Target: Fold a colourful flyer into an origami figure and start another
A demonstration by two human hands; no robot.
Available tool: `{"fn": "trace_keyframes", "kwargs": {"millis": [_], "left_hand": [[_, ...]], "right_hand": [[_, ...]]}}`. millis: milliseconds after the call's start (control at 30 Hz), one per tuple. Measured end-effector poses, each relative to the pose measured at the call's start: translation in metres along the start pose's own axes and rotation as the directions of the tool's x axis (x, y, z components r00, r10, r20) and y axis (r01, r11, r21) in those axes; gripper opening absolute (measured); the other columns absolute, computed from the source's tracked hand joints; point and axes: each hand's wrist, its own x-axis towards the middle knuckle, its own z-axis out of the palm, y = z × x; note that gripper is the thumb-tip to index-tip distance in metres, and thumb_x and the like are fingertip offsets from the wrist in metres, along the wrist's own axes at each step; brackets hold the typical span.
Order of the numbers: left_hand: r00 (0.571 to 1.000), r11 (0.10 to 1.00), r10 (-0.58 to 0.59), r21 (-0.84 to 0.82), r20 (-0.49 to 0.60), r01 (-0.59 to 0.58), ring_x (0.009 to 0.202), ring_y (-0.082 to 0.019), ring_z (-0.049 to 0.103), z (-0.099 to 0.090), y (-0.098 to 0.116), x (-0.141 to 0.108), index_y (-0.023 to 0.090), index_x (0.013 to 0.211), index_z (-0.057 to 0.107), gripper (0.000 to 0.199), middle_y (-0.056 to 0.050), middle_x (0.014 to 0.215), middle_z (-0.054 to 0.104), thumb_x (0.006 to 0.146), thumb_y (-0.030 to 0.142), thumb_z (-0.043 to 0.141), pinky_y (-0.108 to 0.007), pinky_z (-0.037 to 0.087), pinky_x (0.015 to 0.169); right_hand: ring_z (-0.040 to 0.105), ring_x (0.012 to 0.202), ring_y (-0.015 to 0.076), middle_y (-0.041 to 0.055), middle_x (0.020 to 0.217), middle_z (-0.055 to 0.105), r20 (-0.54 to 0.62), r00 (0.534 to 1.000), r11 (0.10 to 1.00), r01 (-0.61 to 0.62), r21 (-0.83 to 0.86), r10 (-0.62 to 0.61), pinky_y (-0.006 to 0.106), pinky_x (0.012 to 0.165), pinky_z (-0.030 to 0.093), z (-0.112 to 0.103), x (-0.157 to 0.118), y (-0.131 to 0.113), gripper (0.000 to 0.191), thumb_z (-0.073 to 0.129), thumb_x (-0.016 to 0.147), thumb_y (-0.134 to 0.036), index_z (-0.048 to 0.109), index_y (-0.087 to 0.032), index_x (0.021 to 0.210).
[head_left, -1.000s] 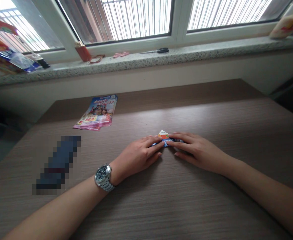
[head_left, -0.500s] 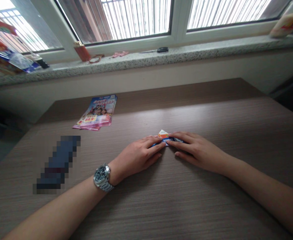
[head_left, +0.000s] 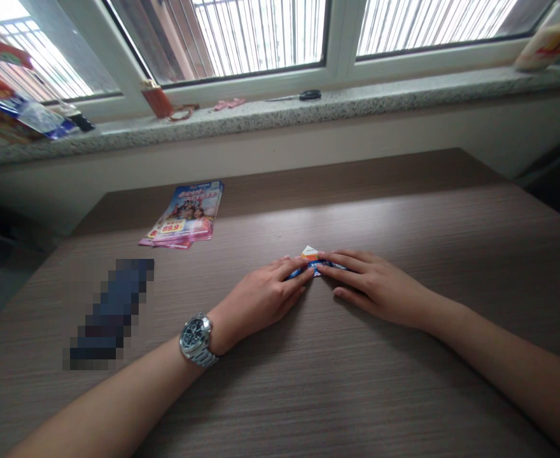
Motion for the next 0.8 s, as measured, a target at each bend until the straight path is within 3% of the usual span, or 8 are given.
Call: {"fn": "trace_keyframes", "kwargs": {"millis": [800], "left_hand": [[0.999,0.997,-0.040,-0.069,0.022,0.041,0.140,-0.025,0.051,-0.0012,-0.0027,0.0030,0.022,0.150,0.047,0.042,-0.012,0.154,0.049,0.108,0.025,0.042,-0.050,0.041,0.121]], "right_hand": [[0.047,0.144,0.0305,0.0128,0.158,0.048,-0.004,1.000,0.999,-0.028,0.046,0.029,0.053,0.117,0.043,0.0016,0.0007,0.0012,0.054,0.052,0.103,-0.035,0.044,-0.022,0.155]]}}
